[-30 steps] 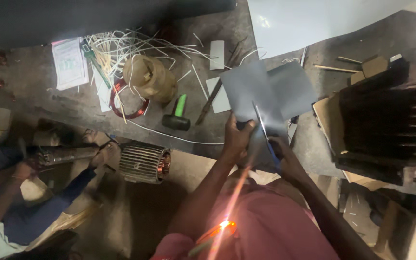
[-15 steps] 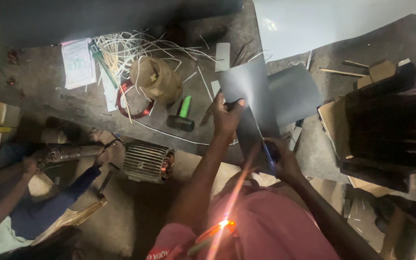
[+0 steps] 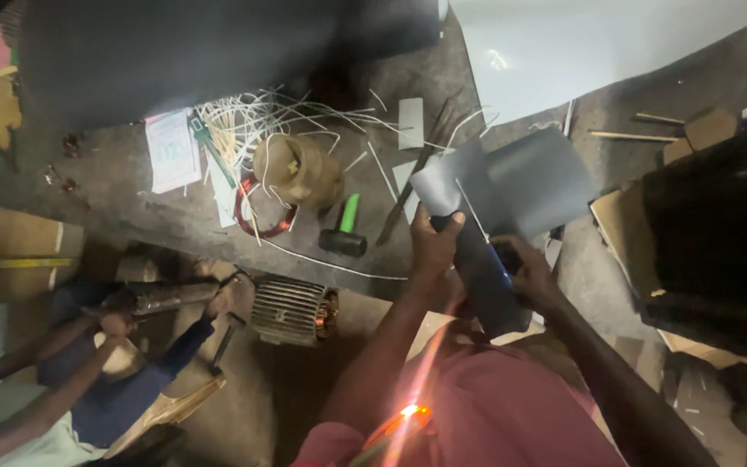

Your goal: The person places white insulating paper into the slots of a copper-wound motor stator. They use scissors to cut a sheet of black insulating material and then insert the cut piece into the stator slots. The person continues to adjust and insert additional white paper into the stator.

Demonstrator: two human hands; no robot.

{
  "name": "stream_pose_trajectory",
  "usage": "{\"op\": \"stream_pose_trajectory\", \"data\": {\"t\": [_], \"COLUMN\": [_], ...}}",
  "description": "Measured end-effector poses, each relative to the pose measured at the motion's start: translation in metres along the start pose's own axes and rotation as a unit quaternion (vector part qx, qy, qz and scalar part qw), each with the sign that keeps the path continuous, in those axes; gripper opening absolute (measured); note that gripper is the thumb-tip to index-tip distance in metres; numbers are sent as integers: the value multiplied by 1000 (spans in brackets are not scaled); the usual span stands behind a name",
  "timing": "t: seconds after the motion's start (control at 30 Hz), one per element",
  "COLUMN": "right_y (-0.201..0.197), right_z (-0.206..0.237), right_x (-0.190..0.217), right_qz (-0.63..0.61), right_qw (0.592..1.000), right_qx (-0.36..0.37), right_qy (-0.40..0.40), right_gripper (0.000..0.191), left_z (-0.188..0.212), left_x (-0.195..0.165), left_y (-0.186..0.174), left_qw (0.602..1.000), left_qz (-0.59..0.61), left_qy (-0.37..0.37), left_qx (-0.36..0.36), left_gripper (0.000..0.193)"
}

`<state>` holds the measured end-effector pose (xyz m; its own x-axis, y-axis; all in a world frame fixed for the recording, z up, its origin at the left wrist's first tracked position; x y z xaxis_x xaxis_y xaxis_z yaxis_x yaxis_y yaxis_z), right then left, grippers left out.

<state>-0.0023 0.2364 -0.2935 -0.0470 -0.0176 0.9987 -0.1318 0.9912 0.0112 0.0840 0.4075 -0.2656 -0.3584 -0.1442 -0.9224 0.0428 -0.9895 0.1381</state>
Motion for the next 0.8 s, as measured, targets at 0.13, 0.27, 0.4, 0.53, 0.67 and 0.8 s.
{"op": "stream_pose_trajectory", "data": {"t": [0.13,0.27,0.4,0.53,0.67,0.8], "right_y": [-3,8,22,22,29,46], "right_z": [-18,-28,-44,-53,-65,-77], "right_x": [2,-31,-23,-43,-55,-59], "right_qz": [97,60,61,160,231,489], "right_qw": [995,991,996,987,969,851], "right_qx": [27,16,12,21,67,174], "right_qy": [11,116,-62,18,65,83], "right_gripper": [56,59,50,51,57,76], "left_z": [-3,-8,-20,-23,-28,-28], "left_x": [14,27,45,54,83,66], "left_y": [-4,-11,-32,-66,-91,-126], "left_qw": [998,999,996,997,977,976], "left_qz": [-17,4,36,-24,135,-130], "left_qy": [-53,-47,-82,-53,-154,-124], "left_qx": [3,8,19,-47,-53,-123], "left_gripper": [40,41,39,40,48,51]}}
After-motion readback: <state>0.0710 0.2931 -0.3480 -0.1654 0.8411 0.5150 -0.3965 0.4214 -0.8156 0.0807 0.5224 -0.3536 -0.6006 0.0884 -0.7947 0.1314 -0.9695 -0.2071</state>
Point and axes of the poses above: each hand's wrist, its own z-axis away from the middle knuckle, its own y-axis out of the palm, x = y × z, the point moved 8 cm from there along -z, towards the middle knuckle, and after that the axes turned 13 degrees about -y, right-handed, at the moved point
